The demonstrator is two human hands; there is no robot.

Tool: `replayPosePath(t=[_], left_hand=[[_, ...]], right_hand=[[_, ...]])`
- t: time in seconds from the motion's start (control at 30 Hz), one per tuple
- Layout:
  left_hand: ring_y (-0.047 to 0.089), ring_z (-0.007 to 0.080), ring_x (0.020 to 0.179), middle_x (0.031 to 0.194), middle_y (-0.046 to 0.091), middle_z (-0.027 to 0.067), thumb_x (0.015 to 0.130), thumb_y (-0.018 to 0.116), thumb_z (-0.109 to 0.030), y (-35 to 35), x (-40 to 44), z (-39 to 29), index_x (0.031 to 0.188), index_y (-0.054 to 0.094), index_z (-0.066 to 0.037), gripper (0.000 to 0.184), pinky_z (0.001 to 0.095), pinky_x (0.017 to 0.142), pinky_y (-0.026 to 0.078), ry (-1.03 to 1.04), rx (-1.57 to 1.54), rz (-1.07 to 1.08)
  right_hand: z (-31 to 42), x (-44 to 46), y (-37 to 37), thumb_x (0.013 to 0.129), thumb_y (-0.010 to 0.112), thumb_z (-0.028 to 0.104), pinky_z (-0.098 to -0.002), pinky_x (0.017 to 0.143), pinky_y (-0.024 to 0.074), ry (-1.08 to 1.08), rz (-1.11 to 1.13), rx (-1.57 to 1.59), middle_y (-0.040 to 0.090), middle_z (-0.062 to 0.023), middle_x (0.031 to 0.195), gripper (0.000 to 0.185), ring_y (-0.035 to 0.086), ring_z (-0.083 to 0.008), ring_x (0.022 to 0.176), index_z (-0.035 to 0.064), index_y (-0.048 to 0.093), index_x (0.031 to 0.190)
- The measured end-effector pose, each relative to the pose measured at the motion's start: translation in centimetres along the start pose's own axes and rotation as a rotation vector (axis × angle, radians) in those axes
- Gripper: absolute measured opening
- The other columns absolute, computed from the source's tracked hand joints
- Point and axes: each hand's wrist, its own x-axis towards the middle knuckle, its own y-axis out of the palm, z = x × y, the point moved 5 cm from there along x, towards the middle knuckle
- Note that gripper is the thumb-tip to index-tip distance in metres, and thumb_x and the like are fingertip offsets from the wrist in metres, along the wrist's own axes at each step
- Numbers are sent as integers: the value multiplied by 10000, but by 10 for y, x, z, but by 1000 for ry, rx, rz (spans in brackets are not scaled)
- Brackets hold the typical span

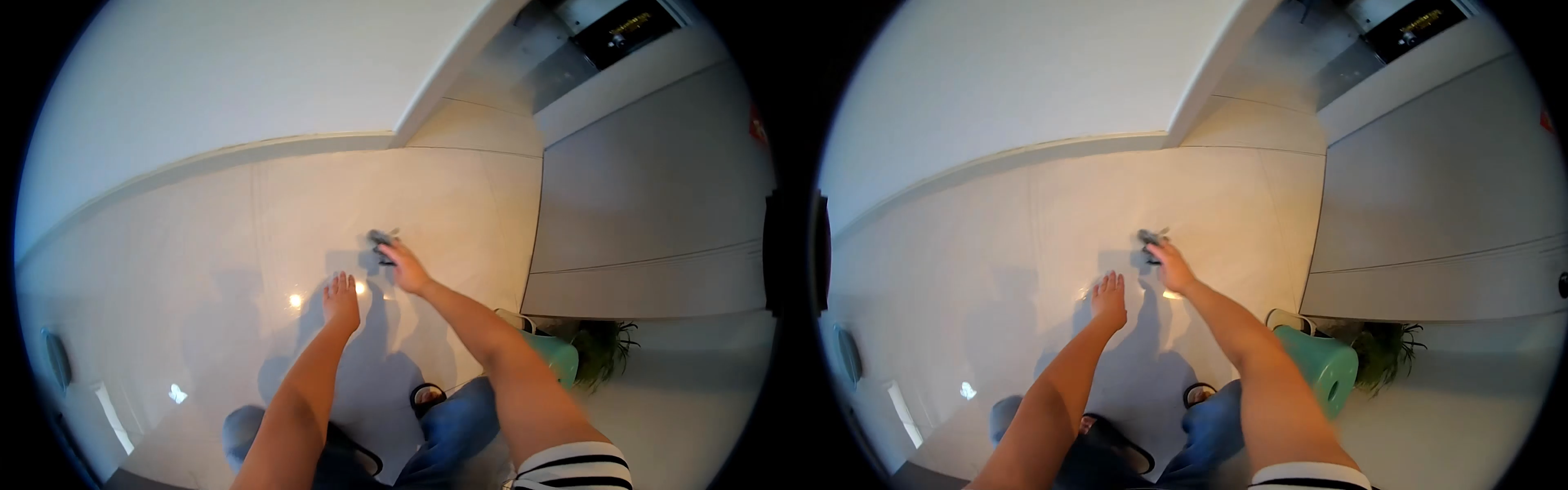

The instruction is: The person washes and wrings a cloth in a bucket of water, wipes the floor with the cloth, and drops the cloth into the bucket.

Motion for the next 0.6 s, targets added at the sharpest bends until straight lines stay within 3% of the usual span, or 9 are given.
replayPosePath(t=[0.03,0.1,0.23,0.3,0.33,0.4,0.47,0.5,0.6], left_hand=[[187,252,1516,1643,192,109,892,664,-230,-6,0,-8,1557,237,-74,806,433,1220,180,6,-12,-2],[154,253,1524,1649,152,118,838,745,-277,13,21,-20,1566,168,-30,961,413,1224,172,15,-13,-7],[155,252,1521,1649,134,130,807,782,-346,25,38,-68,1567,139,-15,1049,398,1223,170,0,54,12],[164,272,1515,1641,134,156,774,815,-332,37,53,-93,1561,136,-2,1090,405,1217,191,41,52,-2],[168,282,1512,1638,134,169,758,832,-325,39,65,-105,1558,135,4,1111,409,1213,202,67,54,-15],[170,288,1511,1634,131,179,705,872,-383,40,86,-132,1553,130,21,1197,396,1215,205,107,125,-10],[170,294,1510,1632,127,192,652,900,-438,37,109,-155,1548,131,37,1272,392,1215,208,147,207,21],[187,302,1504,1628,116,213,544,944,-469,49,118,-160,1537,146,58,1379,373,1211,228,127,261,-46],[198,307,1500,1626,103,228,484,967,-465,77,137,-165,1531,148,69,1433,355,1202,256,40,414,-234]], right_hand=[[-2,0,13,726,466,-141,-433,1156,333,29,93,34,452,-257,1428,665,387,-433,1370,46,539,1360],[-19,-7,58,870,519,41,-440,1178,309,-44,326,-392,404,-223,1498,541,347,-372,1418,84,510,1409],[-48,-12,53,953,525,206,-434,1182,303,-197,229,-422,363,-163,1560,501,354,-317,1433,79,478,1435],[-93,4,4,967,480,141,-419,1175,316,318,-52,77,373,-176,1552,490,400,-353,1399,72,453,1451],[-132,0,-11,958,459,92,-409,1167,325,98,-165,-470,387,-188,1541,501,433,-391,1366,61,437,1458],[-190,-11,-51,898,460,19,-429,1161,328,371,-205,-417,331,-185,1573,579,317,-392,1440,41,404,1474],[-194,-43,-59,895,461,14,-446,1167,318,406,-318,-450,288,-181,1593,595,250,-395,1474,30,380,1484],[-192,-57,-45,898,466,23,-451,1169,315,432,-352,-467,292,-185,1590,590,251,-401,1473,22,378,1482],[-187,-62,-33,914,461,40,-452,1175,309,382,-299,-515,315,-178,1579,574,279,-395,1463,27,380,1483]])
